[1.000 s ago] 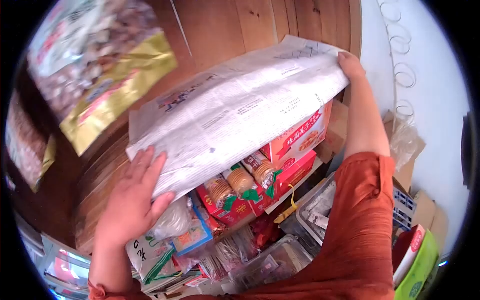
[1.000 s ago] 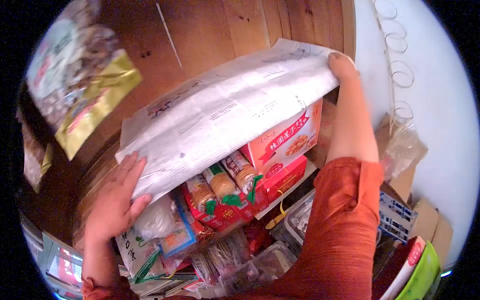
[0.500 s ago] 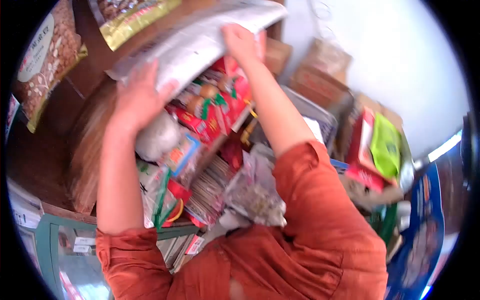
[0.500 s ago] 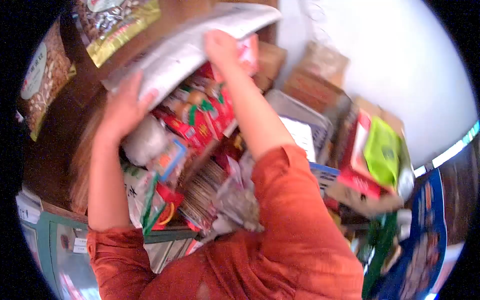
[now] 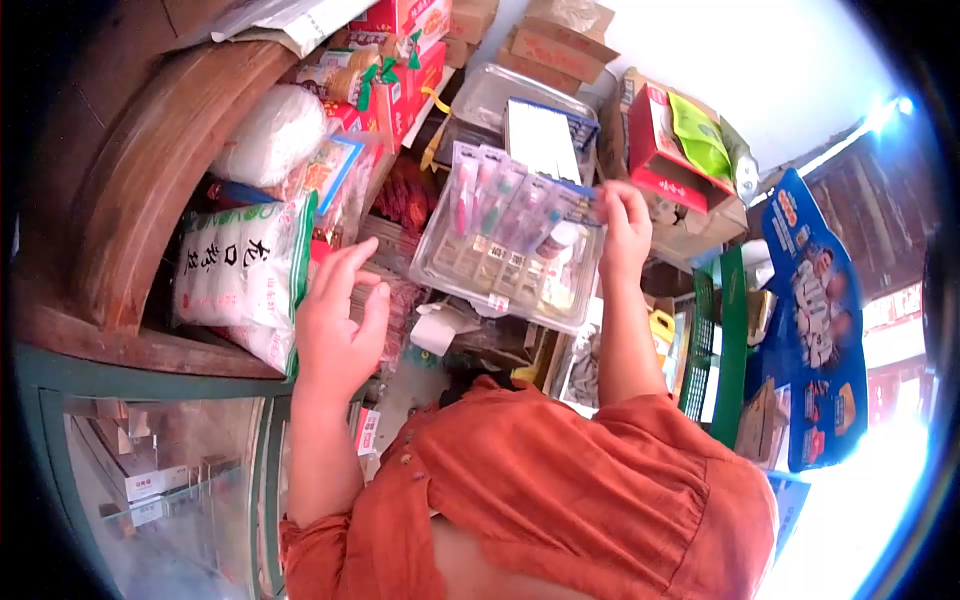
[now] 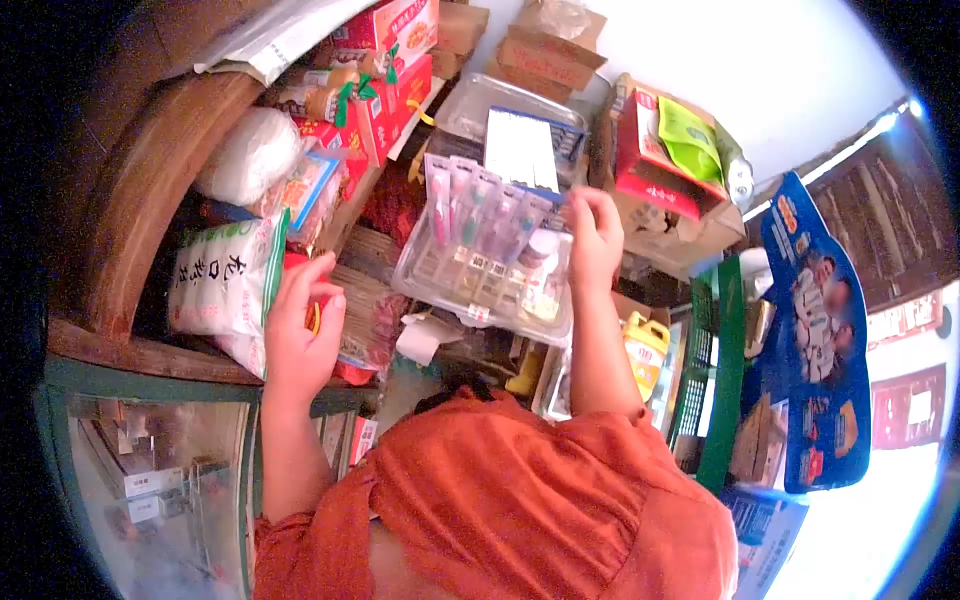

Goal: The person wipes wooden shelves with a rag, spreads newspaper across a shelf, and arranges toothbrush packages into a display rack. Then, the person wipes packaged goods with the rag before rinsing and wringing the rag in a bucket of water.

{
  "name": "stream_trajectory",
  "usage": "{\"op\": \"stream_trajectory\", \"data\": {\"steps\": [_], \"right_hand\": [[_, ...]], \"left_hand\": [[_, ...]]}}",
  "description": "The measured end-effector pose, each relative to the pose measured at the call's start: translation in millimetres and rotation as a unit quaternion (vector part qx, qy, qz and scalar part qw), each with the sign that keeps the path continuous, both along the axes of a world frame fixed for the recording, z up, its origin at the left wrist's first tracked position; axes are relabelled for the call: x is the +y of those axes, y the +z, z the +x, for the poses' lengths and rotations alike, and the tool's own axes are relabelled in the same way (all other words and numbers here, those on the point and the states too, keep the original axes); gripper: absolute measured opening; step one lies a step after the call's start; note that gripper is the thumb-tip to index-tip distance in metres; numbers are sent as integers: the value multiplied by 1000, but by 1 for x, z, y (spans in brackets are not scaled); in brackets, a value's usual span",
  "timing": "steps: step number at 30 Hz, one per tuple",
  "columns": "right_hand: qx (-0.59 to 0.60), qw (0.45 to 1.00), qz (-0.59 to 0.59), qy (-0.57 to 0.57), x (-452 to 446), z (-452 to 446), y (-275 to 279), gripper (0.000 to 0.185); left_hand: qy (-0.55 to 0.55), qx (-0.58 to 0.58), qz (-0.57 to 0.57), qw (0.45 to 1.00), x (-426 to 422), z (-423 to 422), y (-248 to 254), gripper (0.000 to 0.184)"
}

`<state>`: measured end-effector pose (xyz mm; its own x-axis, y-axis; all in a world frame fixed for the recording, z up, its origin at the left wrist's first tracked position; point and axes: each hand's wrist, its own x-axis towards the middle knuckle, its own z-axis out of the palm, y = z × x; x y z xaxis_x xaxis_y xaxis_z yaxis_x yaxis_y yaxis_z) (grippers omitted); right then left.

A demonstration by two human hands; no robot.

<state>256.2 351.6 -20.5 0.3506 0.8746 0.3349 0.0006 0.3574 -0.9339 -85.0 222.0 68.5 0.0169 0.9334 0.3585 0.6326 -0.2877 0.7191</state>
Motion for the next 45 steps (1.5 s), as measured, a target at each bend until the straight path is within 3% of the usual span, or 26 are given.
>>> {"op": "stream_trajectory", "data": {"steps": [1,3,6,7,9,12,13,15,17,19,22,26,31,35,36,45], "right_hand": [[32,997,-61,-26,-11,25,-36,11],[-6,974,-224,-39,-31,61,-82,8],[-176,945,-242,-133,-50,111,-177,18],[-225,928,-241,-174,-57,109,-178,21],[-219,910,-313,-160,-72,125,-206,30],[-204,939,-226,-161,-70,110,-180,25],[-165,949,-237,-131,-61,111,-167,22],[-116,956,-249,-106,-49,111,-143,19],[-21,984,-161,-75,-28,111,-118,17],[-47,983,-163,-74,-12,119,-106,27],[-166,955,-225,97,12,135,-104,52],[-61,973,-173,141,35,141,-103,53],[-226,914,-194,276,45,146,-67,49],[-114,949,-178,232,70,150,-97,32],[-101,962,-142,208,67,142,-71,24],[56,973,-160,156,133,110,-7,24]], "left_hand": [[-8,-1,-5,1000,-3,-5,-17,42],[20,-64,-162,984,-6,-12,-54,46],[5,-82,-267,960,10,-20,-135,51],[1,-82,-267,960,14,-14,-147,51],[49,-99,-290,951,20,0,-165,52],[36,-182,-310,932,44,5,-209,56],[23,-236,-322,917,56,10,-208,58],[9,-237,-332,913,80,17,-198,62],[39,-234,-304,923,104,27,-188,63],[33,-240,-292,925,131,34,-189,65],[53,-257,-281,923,157,49,-190,69],[32,-288,-281,915,165,69,-183,77],[5,-306,-281,910,168,78,-176,74],[-2,-315,-291,903,171,80,-177,67],[1,-315,-288,904,171,79,-180,67],[-25,-323,-311,893,173,69,-180,61]]}}
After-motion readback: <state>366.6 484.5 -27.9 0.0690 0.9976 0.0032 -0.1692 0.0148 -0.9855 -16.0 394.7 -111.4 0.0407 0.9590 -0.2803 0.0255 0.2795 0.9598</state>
